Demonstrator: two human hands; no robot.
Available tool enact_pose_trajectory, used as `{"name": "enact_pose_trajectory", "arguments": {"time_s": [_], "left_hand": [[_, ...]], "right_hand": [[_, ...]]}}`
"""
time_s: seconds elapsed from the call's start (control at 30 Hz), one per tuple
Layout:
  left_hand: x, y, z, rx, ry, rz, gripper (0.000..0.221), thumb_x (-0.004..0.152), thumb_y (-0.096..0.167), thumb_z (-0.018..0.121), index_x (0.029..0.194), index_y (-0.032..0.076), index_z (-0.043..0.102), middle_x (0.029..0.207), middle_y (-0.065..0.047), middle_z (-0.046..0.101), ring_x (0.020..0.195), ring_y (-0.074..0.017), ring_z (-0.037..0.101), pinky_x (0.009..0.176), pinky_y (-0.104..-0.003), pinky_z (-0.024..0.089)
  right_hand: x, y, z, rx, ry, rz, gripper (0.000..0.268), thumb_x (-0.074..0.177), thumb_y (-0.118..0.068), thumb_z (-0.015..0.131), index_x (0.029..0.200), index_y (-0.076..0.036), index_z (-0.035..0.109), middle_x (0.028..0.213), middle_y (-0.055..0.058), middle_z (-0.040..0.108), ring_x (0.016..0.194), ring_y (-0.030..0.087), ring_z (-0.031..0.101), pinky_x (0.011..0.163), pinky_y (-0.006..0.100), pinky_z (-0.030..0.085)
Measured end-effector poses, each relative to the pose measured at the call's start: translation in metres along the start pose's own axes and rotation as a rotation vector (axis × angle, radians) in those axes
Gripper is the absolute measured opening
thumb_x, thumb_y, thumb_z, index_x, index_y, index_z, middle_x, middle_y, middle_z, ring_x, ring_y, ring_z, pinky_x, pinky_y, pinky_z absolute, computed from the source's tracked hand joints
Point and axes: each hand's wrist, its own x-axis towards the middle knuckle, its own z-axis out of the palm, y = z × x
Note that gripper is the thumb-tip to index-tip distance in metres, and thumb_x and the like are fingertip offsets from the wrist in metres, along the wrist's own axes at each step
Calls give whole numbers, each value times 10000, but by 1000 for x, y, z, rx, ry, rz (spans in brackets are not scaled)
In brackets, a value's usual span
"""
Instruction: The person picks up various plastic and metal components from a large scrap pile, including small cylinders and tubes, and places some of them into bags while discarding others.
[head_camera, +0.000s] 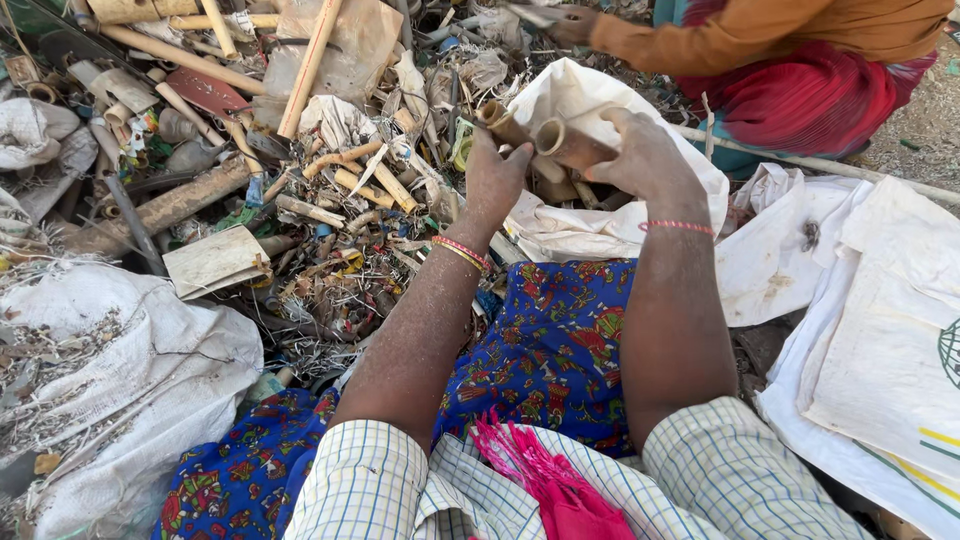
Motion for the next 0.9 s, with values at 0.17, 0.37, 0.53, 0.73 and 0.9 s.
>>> {"name": "enact_pose_trajectory", "arguments": {"time_s": [0.17, 0.37, 0.53, 0.73, 0.9], "left_hand": [[-3, 16, 3, -135, 27, 19, 482, 870, 143, 765, 1258, 16, 509, 1121, -163, 734, 999, -265, 748, 881, -399, 594], [-6, 27, -3, -72, 197, 217, 377, 947, 119, 718, 1261, 19, 535, 1162, -165, 735, 1075, -291, 747, 925, -426, 582], [-7, 32, -7, -42, 138, 131, 460, 933, 135, 684, 1324, 22, 468, 1194, -160, 719, 1110, -284, 734, 929, -422, 582], [-11, 33, 1, -52, 50, 151, 601, 911, 154, 706, 1447, 71, 448, 1240, -162, 691, 1114, -255, 726, 937, -393, 587], [-16, 40, 11, -251, -165, 162, 472, 943, 236, 754, 1342, 47, 586, 1252, -166, 739, 1155, -236, 743, 986, -370, 597]], "right_hand": [[14, -15, 9, 104, -148, 121, 672, 780, -242, 874, 1353, -47, 581, 1275, 193, 687, 1183, 336, 667, 1025, 425, 518], [13, -19, 7, 433, 306, -121, 721, 928, -192, 850, 1480, 25, 440, 1373, 209, 654, 1268, 334, 679, 1090, 425, 539], [21, -12, 19, -8, -61, 194, 842, 793, -246, 877, 1486, -47, 443, 1310, 234, 608, 1214, 376, 607, 1036, 473, 462], [11, -7, 15, 40, 47, -42, 634, 860, -308, 839, 1390, -59, 596, 1295, 270, 627, 1200, 411, 618, 1000, 464, 501], [5, -25, 3, 146, -204, 18, 476, 877, -299, 735, 1287, -79, 631, 1140, 187, 733, 1049, 326, 699, 904, 447, 538]]}}
